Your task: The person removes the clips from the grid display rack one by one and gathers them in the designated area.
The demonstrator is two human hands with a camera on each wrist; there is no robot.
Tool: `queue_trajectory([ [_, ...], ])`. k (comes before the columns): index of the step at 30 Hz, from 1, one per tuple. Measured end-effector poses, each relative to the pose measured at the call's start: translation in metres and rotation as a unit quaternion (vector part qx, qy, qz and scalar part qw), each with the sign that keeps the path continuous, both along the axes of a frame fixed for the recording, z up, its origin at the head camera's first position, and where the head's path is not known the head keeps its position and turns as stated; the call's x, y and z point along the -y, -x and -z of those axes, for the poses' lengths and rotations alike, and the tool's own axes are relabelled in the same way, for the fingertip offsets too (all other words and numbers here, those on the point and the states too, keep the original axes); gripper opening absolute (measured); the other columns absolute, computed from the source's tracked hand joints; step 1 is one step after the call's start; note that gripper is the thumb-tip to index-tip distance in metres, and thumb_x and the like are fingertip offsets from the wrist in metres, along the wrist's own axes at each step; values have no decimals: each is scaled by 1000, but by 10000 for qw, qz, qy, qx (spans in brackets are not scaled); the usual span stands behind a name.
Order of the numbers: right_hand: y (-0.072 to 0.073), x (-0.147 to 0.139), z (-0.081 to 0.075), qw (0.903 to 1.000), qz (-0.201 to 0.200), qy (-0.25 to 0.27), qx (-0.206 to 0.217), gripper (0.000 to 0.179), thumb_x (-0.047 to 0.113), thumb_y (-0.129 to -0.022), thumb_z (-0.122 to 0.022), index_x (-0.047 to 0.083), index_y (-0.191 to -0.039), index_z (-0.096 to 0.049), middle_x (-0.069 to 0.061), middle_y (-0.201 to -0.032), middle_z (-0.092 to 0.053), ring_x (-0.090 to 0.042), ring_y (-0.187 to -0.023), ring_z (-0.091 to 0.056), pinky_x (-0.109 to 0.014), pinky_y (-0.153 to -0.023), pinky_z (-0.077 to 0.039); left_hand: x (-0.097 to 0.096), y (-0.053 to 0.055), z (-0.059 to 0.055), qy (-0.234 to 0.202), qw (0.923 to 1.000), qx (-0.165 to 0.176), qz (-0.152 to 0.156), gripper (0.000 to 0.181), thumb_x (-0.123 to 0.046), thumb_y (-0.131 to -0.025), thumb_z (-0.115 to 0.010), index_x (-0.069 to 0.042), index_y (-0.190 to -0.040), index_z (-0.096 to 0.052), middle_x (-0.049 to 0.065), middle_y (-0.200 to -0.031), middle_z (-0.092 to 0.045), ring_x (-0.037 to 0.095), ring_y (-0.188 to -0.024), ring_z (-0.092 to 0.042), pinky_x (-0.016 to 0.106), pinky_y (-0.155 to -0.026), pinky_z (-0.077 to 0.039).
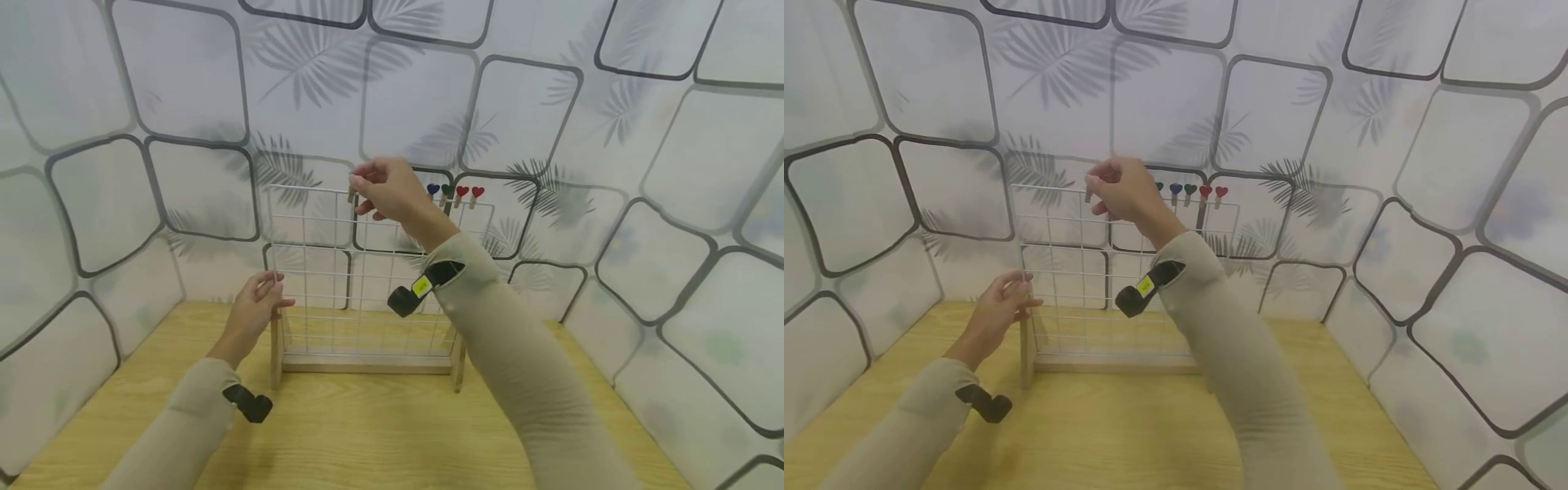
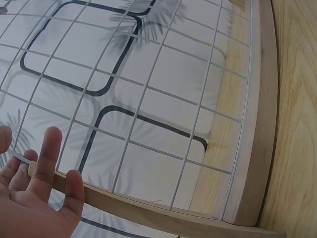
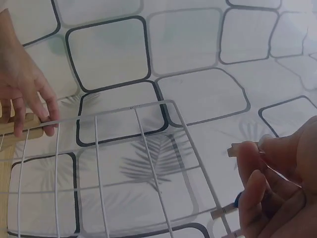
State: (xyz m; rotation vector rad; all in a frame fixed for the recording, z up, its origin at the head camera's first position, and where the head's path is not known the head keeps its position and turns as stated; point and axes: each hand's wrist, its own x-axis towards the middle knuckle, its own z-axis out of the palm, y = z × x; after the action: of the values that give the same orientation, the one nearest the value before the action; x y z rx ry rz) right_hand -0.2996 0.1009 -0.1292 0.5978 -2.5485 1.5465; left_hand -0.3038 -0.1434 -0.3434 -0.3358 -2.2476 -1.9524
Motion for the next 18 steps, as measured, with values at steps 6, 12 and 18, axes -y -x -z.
queue_trajectory([
  [6,-11,-30,14,9993,75,-373,-66,24,22,-99,-58,8,-118,-60,-3,-106,-68,-24,-80,-68,-33,-63,-51,5,-1,1,23,10000,-20,-25,57,-28,-106,-40,0,-151,-19,15,-155,-29,-2,-92,-60,32,-86,-49],
  [12,-14,-71,38,9988,305,-374,-17,23,21,-99,-58,7,-118,-61,-9,-109,-66,-33,-83,-66,-35,-64,-52,7,-1,-2,28,10000,15,49,58,-31,-106,-39,-1,-152,-19,12,-156,-29,2,-98,-61,34,-90,-48],
  [18,-15,-117,66,9976,477,-423,276,30,21,-100,-56,2,-124,-57,-18,-110,-63,-24,-78,-64,-34,-65,-50,4,2,-4,-215,9993,284,142,53,-26,-107,-35,-1,-151,-21,11,-156,-30,5,-100,-62,39,-92,-47],
])
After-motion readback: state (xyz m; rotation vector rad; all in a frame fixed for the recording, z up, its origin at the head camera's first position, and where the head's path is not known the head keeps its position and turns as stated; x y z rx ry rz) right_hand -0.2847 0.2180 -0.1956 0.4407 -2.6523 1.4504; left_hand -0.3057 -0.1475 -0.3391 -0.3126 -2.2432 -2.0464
